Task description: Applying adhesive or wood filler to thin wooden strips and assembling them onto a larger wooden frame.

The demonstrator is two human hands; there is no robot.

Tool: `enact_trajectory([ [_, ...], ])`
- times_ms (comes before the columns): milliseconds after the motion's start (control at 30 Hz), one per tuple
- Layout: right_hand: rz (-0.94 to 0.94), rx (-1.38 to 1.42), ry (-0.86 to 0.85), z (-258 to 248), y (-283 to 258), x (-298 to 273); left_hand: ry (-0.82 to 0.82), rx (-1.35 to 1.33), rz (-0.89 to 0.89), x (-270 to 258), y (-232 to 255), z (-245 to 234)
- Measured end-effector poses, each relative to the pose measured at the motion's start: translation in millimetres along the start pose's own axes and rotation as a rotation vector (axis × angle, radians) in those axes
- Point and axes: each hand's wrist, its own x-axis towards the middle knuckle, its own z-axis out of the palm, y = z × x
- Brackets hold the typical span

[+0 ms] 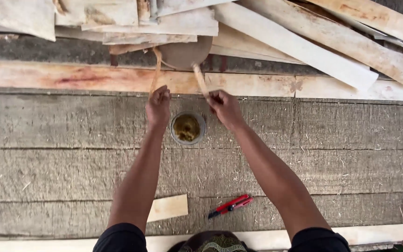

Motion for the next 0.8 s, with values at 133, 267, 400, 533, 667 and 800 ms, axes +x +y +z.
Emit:
enact_trajectory([
  [133,-0.033,-0.008,-0.172,4.6,29.4,-38.8,0.085,0.230,0.167,-52.2,-30.2,-19.8],
  [267,0.050,-0.117,-0.178,11.0,46.3,-51.7,0.055,0.697,0.474,-90.6,-46.8,-22.0],
  [400,0.097,-0.348,-0.128,14.8,47.6,-57.7,-0.105,0.964,0.469,-127.2,-30.3,-16.7],
  [533,0.129,-0.400,-0.074,19.1,62.5,-51.9,-0.247,1.122,0.364,-137.4,-3.2,-3.3],
  [667,0.152,-0.434,-0.039,18.5,75.0,-51.7,-0.446,1.407,0.118,-136.3,17.8,9.1],
  [800,0.131,-0.425,-0.033,17.2,87.4,-47.5,-0.433,1.506,0.129,-134.3,12.8,12.8],
])
